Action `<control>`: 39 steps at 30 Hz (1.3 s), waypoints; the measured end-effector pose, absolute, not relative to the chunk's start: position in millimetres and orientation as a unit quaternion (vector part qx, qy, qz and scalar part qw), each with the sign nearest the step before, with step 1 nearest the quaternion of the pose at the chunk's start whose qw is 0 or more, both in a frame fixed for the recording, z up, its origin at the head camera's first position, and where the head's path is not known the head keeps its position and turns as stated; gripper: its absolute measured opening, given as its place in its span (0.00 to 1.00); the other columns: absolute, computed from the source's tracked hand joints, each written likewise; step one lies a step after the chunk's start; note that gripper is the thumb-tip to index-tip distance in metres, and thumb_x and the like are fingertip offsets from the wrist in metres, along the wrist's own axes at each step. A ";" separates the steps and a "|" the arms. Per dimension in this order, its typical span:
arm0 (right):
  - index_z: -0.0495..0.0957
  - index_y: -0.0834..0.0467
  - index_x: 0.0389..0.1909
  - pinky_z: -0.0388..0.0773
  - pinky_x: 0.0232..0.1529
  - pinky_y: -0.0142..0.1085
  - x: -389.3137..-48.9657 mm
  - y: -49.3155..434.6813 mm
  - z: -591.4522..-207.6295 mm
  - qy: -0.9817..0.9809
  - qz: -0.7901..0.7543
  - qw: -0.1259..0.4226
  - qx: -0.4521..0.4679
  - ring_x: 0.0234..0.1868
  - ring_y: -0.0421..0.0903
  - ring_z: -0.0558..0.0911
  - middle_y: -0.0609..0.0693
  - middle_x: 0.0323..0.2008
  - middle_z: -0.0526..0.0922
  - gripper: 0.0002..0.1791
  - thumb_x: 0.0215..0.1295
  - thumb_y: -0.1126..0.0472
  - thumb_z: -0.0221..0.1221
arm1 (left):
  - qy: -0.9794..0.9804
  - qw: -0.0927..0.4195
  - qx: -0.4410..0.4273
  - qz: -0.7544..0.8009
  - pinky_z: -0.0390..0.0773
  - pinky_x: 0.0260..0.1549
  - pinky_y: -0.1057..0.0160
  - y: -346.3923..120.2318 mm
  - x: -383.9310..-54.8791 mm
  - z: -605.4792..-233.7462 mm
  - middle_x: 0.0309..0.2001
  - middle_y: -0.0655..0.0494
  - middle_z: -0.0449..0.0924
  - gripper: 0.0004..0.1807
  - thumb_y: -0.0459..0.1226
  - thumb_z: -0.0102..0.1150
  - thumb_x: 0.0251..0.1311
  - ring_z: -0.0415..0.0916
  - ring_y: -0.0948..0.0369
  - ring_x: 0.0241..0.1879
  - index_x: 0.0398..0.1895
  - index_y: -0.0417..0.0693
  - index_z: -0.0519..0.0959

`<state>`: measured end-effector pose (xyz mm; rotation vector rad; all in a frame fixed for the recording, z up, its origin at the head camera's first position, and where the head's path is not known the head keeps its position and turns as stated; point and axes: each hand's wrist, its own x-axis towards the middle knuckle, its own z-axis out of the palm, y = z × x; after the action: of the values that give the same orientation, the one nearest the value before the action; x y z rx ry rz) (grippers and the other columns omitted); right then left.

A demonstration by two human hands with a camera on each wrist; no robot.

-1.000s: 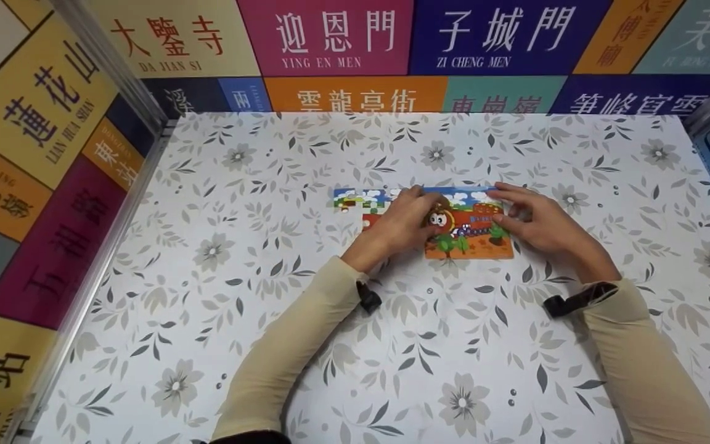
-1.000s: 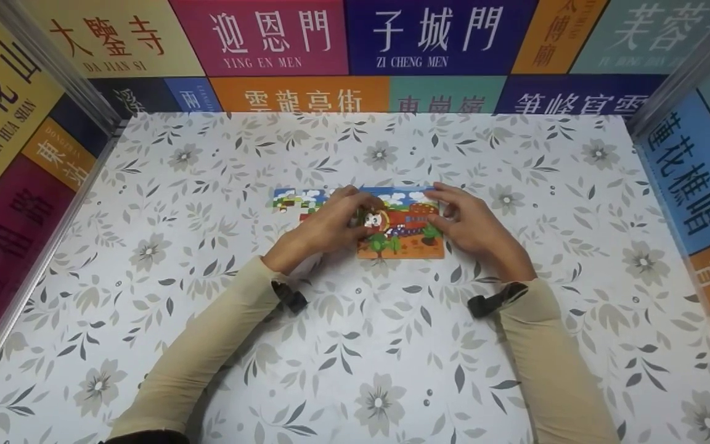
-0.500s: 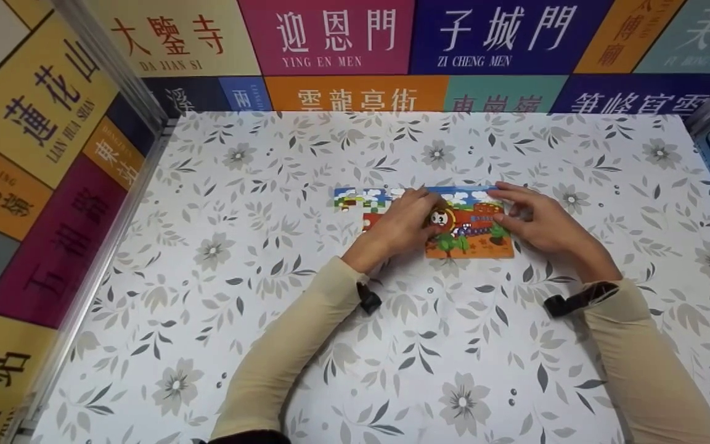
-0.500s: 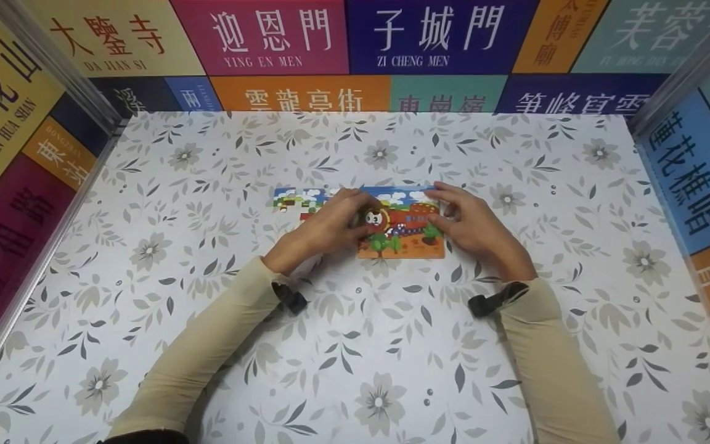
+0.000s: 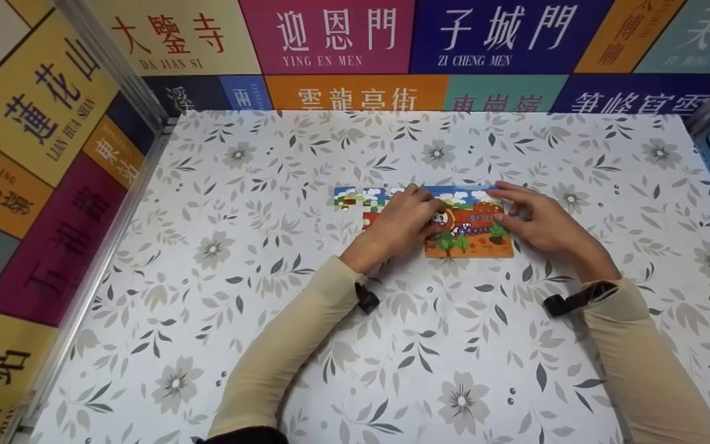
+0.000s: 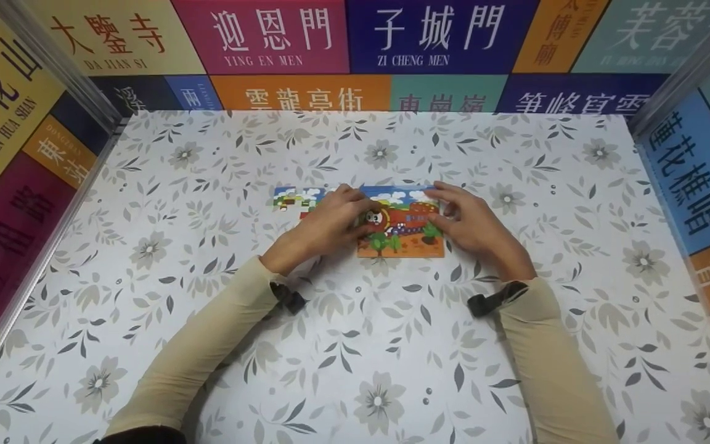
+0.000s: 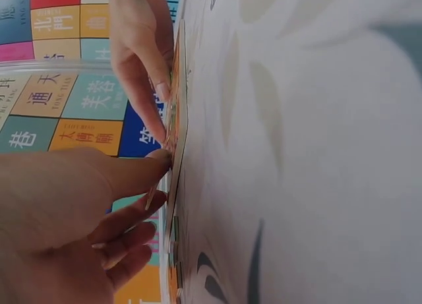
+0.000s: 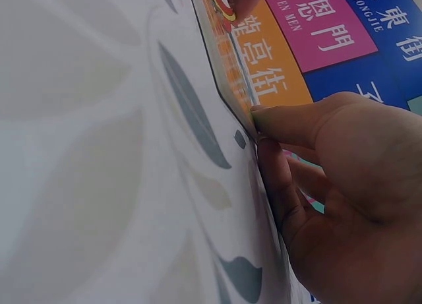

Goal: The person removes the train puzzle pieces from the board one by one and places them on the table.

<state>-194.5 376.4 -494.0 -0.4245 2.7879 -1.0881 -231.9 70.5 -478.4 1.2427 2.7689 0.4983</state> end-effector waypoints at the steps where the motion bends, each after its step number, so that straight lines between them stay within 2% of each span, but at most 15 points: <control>1: 0.74 0.53 0.78 0.72 0.46 0.22 -194.4 376.4 -493.9 0.920 -0.359 0.057 -0.144 0.46 0.38 0.78 0.60 0.84 0.63 0.29 0.80 0.58 0.64 | 0.898 0.029 0.410 0.158 0.76 0.62 0.53 70.0 -231.9 -478.0 0.60 0.55 0.84 0.21 0.50 0.60 0.79 0.75 0.53 0.60 0.68 0.55 0.83; 6: 0.74 0.54 0.78 0.72 0.45 0.19 -194.3 376.3 -493.5 0.921 -0.353 0.051 -0.155 0.45 0.36 0.78 0.61 0.84 0.63 0.28 0.81 0.58 0.63 | 0.887 0.015 0.422 0.187 0.76 0.62 0.54 67.1 -234.1 -475.4 0.62 0.58 0.87 0.20 0.50 0.61 0.78 0.77 0.55 0.58 0.66 0.55 0.83; 10: 0.74 0.52 0.78 0.71 0.46 0.22 -194.3 376.6 -493.4 0.922 -0.357 0.059 -0.139 0.46 0.38 0.78 0.59 0.85 0.62 0.29 0.80 0.57 0.63 | 0.883 0.004 0.421 0.209 0.78 0.60 0.55 64.2 -236.0 -472.9 0.61 0.58 0.87 0.19 0.50 0.63 0.77 0.78 0.56 0.57 0.63 0.55 0.84; 14: 0.74 0.51 0.79 0.70 0.48 0.25 -194.0 376.7 -492.9 0.922 -0.360 0.066 -0.125 0.47 0.41 0.78 0.57 0.85 0.62 0.29 0.80 0.56 0.64 | 0.878 0.001 0.422 0.225 0.78 0.63 0.56 61.3 -237.4 -470.5 0.61 0.57 0.87 0.19 0.50 0.63 0.78 0.79 0.57 0.60 0.63 0.53 0.85; 22: 0.74 0.51 0.78 0.72 0.47 0.24 -193.1 375.3 -492.4 0.921 -0.366 0.067 -0.118 0.47 0.40 0.79 0.55 0.86 0.61 0.29 0.80 0.57 0.63 | 0.855 -0.017 0.443 0.270 0.79 0.64 0.55 51.6 -239.0 -469.0 0.59 0.56 0.89 0.19 0.49 0.64 0.77 0.81 0.57 0.60 0.61 0.49 0.86; 29: 0.73 0.47 0.79 0.73 0.48 0.26 -192.8 375.3 -493.3 0.919 -0.375 0.082 -0.093 0.49 0.42 0.78 0.50 0.87 0.59 0.28 0.81 0.56 0.63 | 0.854 0.001 0.436 0.285 0.77 0.67 0.57 42.9 -238.4 -469.5 0.60 0.57 0.89 0.19 0.48 0.65 0.77 0.81 0.58 0.62 0.62 0.49 0.86; 36: 0.74 0.53 0.78 0.70 0.45 0.24 -193.8 376.1 -493.5 0.919 -0.364 0.057 -0.137 0.45 0.40 0.77 0.60 0.84 0.62 0.28 0.80 0.58 0.63 | 0.854 0.011 0.409 0.321 0.79 0.65 0.62 24.8 -236.6 -468.7 0.61 0.56 0.88 0.18 0.46 0.66 0.76 0.82 0.58 0.62 0.63 0.50 0.85; 39: 0.74 0.52 0.78 0.70 0.46 0.24 -193.9 375.6 -493.1 0.919 -0.367 0.060 -0.134 0.46 0.41 0.77 0.59 0.85 0.62 0.29 0.80 0.58 0.64 | 0.853 0.001 0.401 0.334 0.79 0.64 0.62 14.9 -235.8 -467.6 0.61 0.57 0.88 0.18 0.47 0.65 0.77 0.83 0.59 0.61 0.63 0.51 0.85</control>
<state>-193.9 375.6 -493.1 -0.4043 2.7802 -1.1103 -235.8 14.9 -467.6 1.2591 2.6767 1.0495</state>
